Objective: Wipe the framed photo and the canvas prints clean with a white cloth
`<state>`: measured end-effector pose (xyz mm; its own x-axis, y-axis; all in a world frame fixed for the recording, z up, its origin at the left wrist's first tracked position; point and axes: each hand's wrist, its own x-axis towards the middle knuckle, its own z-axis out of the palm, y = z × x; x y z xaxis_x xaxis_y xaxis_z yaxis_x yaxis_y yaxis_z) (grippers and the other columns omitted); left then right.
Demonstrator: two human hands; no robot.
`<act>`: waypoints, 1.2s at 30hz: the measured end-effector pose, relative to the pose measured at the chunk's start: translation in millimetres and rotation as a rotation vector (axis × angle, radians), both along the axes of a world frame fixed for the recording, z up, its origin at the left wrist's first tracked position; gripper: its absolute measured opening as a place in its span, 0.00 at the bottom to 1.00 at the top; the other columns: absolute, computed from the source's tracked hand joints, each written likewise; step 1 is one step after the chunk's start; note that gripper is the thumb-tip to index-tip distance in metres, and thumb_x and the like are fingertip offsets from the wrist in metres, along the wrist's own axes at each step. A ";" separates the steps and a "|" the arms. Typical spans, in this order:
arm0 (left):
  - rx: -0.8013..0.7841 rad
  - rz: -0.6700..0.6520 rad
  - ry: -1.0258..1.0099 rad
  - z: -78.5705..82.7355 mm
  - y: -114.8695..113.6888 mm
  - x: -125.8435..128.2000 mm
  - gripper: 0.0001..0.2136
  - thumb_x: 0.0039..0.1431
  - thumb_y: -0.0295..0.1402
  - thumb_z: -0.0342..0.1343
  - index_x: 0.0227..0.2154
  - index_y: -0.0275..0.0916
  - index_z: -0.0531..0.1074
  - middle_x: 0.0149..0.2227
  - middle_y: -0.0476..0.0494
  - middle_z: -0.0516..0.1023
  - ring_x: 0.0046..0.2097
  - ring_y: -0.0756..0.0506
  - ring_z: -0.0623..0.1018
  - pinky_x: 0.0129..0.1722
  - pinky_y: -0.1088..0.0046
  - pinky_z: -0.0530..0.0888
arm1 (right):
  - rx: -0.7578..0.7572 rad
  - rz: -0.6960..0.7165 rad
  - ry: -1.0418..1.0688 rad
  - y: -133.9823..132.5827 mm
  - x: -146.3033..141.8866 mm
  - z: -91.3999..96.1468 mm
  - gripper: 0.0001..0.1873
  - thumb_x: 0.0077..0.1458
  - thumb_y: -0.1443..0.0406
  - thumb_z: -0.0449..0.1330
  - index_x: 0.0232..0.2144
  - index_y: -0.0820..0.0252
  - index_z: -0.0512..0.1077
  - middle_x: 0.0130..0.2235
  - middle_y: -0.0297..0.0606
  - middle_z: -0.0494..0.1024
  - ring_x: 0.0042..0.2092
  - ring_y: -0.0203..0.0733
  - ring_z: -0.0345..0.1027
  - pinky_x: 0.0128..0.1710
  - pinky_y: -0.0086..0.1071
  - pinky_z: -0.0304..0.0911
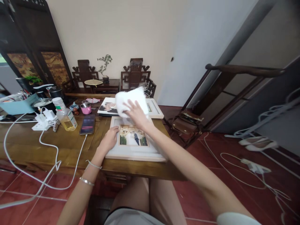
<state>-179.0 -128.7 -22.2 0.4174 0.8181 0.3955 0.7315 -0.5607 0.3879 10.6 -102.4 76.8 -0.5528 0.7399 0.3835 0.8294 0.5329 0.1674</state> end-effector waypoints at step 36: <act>-0.044 0.006 0.005 -3.0 -1.6 0.0 0.19 0.56 0.17 0.43 0.47 0.31 0.72 0.57 0.34 0.69 0.60 0.41 0.67 0.61 0.61 0.64 | -0.448 -0.184 0.101 -123.7 105.1 26.7 0.32 0.41 0.80 0.48 0.49 0.62 0.72 0.41 0.44 0.77 0.41 0.47 0.71 0.41 0.34 0.63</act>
